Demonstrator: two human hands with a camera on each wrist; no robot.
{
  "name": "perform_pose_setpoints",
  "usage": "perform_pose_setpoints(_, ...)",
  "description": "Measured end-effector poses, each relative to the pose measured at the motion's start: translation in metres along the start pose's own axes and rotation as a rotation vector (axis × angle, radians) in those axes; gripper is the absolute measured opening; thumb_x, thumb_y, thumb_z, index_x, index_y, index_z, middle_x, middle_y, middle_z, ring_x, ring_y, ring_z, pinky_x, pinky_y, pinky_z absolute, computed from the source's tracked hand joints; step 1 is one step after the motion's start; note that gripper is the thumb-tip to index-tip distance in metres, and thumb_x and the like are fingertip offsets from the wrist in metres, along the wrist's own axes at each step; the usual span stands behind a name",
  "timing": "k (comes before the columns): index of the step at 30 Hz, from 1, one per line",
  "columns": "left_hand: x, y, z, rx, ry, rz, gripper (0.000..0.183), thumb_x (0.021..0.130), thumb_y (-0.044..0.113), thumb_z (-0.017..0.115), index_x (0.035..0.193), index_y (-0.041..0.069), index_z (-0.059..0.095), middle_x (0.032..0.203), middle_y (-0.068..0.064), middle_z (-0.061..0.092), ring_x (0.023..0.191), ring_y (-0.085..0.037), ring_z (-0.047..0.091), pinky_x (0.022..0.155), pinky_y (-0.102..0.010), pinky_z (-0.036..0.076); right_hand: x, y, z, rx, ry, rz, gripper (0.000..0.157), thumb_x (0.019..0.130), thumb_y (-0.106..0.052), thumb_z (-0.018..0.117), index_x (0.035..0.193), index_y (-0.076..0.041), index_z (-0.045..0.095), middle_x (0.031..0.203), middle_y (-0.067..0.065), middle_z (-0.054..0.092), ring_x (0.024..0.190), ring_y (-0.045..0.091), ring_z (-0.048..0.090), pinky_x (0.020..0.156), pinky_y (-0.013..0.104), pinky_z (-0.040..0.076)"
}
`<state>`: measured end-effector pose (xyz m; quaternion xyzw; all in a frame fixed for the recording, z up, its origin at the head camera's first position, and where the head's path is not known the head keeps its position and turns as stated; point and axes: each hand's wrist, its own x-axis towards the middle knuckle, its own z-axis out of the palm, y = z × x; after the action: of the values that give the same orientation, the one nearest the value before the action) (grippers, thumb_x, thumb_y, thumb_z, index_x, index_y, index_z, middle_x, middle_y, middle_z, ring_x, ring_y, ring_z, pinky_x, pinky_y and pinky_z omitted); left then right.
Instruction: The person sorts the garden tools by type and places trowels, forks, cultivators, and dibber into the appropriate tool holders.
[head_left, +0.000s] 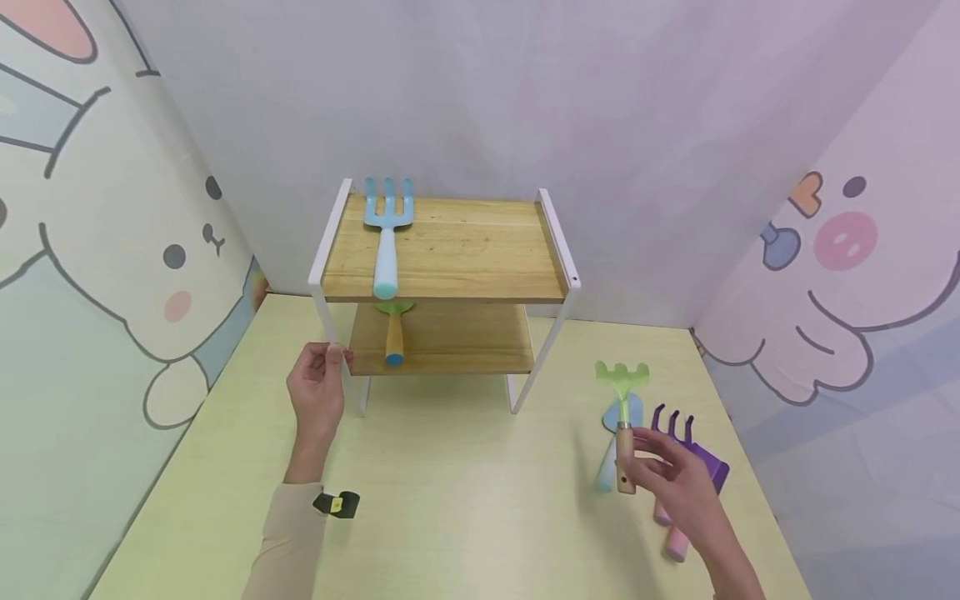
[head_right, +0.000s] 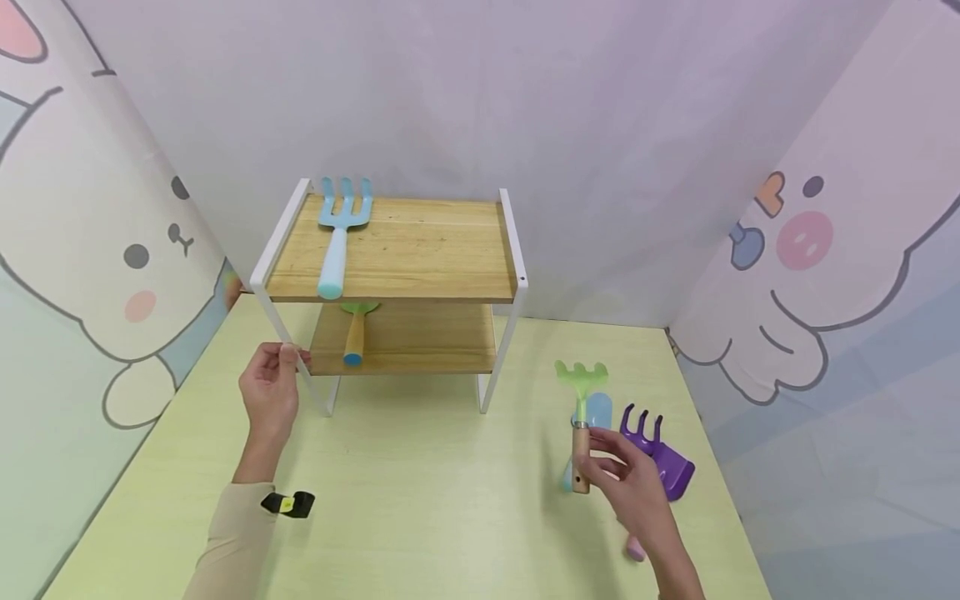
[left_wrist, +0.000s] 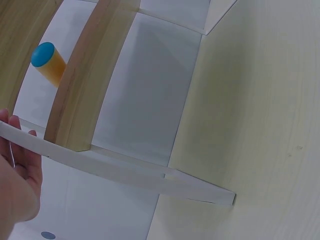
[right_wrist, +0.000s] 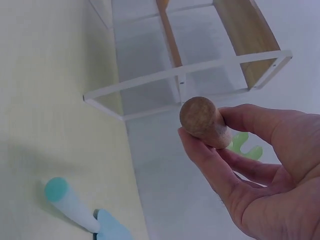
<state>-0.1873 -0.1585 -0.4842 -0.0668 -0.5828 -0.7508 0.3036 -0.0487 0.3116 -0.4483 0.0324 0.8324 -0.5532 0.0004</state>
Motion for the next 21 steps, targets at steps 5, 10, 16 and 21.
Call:
perform_pose_setpoints(5, 0.0, 0.006, 0.002, -0.014, -0.001, -0.002, 0.015, 0.102, -0.008, 0.055, 0.093, -0.02, 0.053, 0.083, 0.0, 0.072, 0.078, -0.01, 0.069, 0.075, -0.019, 0.054, -0.003, -0.015, 0.002, -0.004, -0.011, -0.058, 0.051, 0.093, -0.001, 0.074, 0.14, 0.005, 0.054, 0.122, 0.005, 0.069, 0.1, 0.006, 0.071, 0.081, 0.027, 0.06)
perform_pose_setpoints(10, -0.001, 0.016, 0.007, -0.023, -0.004, -0.008, 0.013, 0.102, -0.01, 0.054, 0.091, -0.017, 0.055, 0.082, -0.001, 0.072, 0.077, -0.011, 0.069, 0.074, -0.019, 0.054, -0.005, -0.029, 0.004, 0.035, -0.032, -0.132, 0.05, 0.091, 0.005, 0.073, 0.137, 0.011, 0.053, 0.12, -0.009, 0.068, 0.101, 0.008, 0.071, 0.08, 0.028, 0.06)
perform_pose_setpoints(16, 0.0, 0.006, 0.002, -0.016, -0.008, -0.009, 0.012, 0.102, -0.01, 0.053, 0.093, -0.019, 0.054, 0.084, 0.0, 0.072, 0.079, -0.011, 0.069, 0.075, -0.018, 0.054, -0.008, -0.045, 0.007, 0.041, -0.049, -0.167, 0.049, 0.092, 0.005, 0.072, 0.137, 0.008, 0.055, 0.123, -0.01, 0.068, 0.102, 0.01, 0.071, 0.081, 0.026, 0.059)
perform_pose_setpoints(21, -0.002, 0.022, 0.008, 0.002, -0.002, -0.023, 0.015, 0.102, -0.01, 0.053, 0.092, -0.021, 0.051, 0.082, 0.001, 0.072, 0.077, -0.01, 0.068, 0.075, -0.018, 0.054, -0.01, -0.058, 0.01, 0.054, -0.07, -0.179, 0.049, 0.092, 0.005, 0.073, 0.138, 0.004, 0.056, 0.126, -0.006, 0.068, 0.104, 0.011, 0.071, 0.083, 0.025, 0.058)
